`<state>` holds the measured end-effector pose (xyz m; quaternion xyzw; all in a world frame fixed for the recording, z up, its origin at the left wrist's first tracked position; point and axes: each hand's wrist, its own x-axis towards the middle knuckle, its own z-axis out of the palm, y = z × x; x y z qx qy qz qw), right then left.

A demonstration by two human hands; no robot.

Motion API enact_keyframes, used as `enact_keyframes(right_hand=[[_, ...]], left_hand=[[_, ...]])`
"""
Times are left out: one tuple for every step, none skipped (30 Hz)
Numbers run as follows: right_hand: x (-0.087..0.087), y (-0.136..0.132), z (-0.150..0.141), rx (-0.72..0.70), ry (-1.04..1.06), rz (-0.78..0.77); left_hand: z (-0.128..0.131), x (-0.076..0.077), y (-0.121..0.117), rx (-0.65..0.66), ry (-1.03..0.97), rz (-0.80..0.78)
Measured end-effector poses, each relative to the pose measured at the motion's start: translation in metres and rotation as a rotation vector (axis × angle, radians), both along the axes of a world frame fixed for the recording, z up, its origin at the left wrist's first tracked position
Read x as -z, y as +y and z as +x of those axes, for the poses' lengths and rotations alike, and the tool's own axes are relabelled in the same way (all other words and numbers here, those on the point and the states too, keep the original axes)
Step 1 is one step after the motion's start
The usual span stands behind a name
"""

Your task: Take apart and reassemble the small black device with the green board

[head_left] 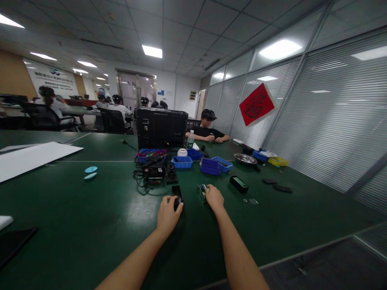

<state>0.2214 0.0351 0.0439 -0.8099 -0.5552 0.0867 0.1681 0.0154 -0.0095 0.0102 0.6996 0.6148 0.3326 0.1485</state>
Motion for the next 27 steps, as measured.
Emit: enact_keyframes(right_hand=[[0.001, 0.0, -0.001, -0.008, -0.024, 0.039], [0.003, -0.001, -0.002, -0.016, -0.049, 0.071], [0.005, -0.002, -0.004, -0.026, -0.073, 0.093], [0.007, -0.002, -0.006, -0.037, -0.094, 0.104], [0.009, -0.003, -0.008, -0.049, -0.11, 0.109], [0.011, -0.003, -0.01, -0.062, -0.117, 0.108], [0.013, -0.003, -0.011, -0.072, -0.114, 0.106], [0.013, -0.003, -0.012, -0.079, -0.1, 0.104], [0.013, -0.002, -0.011, -0.083, -0.077, 0.102], [0.013, -0.001, -0.01, -0.08, -0.045, 0.095], [0.012, 0.0, -0.008, -0.075, -0.008, 0.083], [0.01, 0.001, -0.006, -0.065, 0.031, 0.064], [0.009, 0.003, -0.002, -0.05, 0.063, 0.043], [0.008, 0.004, 0.002, -0.034, 0.086, 0.023], [0.007, 0.005, 0.005, -0.018, 0.096, 0.008], [0.007, 0.006, 0.009, -0.002, 0.094, 0.002], [0.006, 0.006, 0.012, 0.012, 0.083, 0.001], [0.006, 0.006, 0.015, 0.024, 0.069, 0.004], [0.005, 0.006, 0.016, 0.033, 0.055, 0.008], [0.005, 0.005, 0.017, 0.041, 0.044, 0.014], [0.005, 0.004, 0.017, 0.051, 0.029, 0.022], [0.004, 0.003, 0.016, 0.061, 0.008, 0.035], [0.004, 0.002, 0.014, 0.069, -0.02, 0.052], [0.004, 0.001, 0.012, 0.072, -0.055, 0.068], [0.003, 0.0, 0.01, 0.071, -0.094, 0.081], [0.003, -0.001, 0.008, 0.067, -0.132, 0.086], [0.003, -0.002, 0.006, 0.06, -0.162, 0.08]], left_hand=[[0.0, 0.0, 0.001, 0.002, -0.004, 0.001], [0.0, 0.0, 0.001, 0.006, -0.011, 0.003], [0.0, 0.001, 0.002, 0.013, -0.017, 0.007], [0.0, 0.001, 0.002, 0.018, -0.024, 0.012], [0.0, 0.002, 0.003, 0.023, -0.029, 0.016], [0.0, 0.003, 0.003, 0.028, -0.033, 0.018], [-0.001, 0.003, 0.004, 0.035, -0.036, 0.017], [-0.001, 0.004, 0.004, 0.038, -0.041, 0.017], [-0.001, 0.005, 0.005, 0.044, -0.045, 0.015], [-0.001, 0.006, 0.006, 0.05, -0.052, 0.012], [-0.001, 0.007, 0.006, 0.054, -0.058, 0.009], [-0.001, 0.008, 0.007, 0.054, -0.066, 0.006], [-0.001, 0.008, 0.008, 0.055, -0.073, 0.004], [-0.001, 0.009, 0.008, 0.058, -0.081, 0.003], [-0.001, 0.01, 0.008, 0.06, -0.09, 0.003], [-0.001, 0.011, 0.008, 0.065, -0.1, 0.007], [-0.001, 0.011, 0.008, 0.074, -0.11, 0.013], [-0.001, 0.012, 0.008, 0.086, -0.118, 0.019], [-0.002, 0.012, 0.008, 0.096, -0.124, 0.025], [-0.002, 0.012, 0.008, 0.105, -0.128, 0.029], [-0.002, 0.012, 0.008, 0.113, -0.133, 0.028], [-0.002, 0.011, 0.008, 0.123, -0.138, 0.022], [-0.002, 0.01, 0.008, 0.134, -0.143, 0.012], [-0.002, 0.01, 0.007, 0.152, -0.146, 0.004], [-0.001, 0.009, 0.006, 0.176, -0.15, -0.003], [0.0, 0.009, 0.006, 0.21, -0.158, -0.01], [0.001, 0.009, 0.005, 0.255, -0.172, -0.021]])
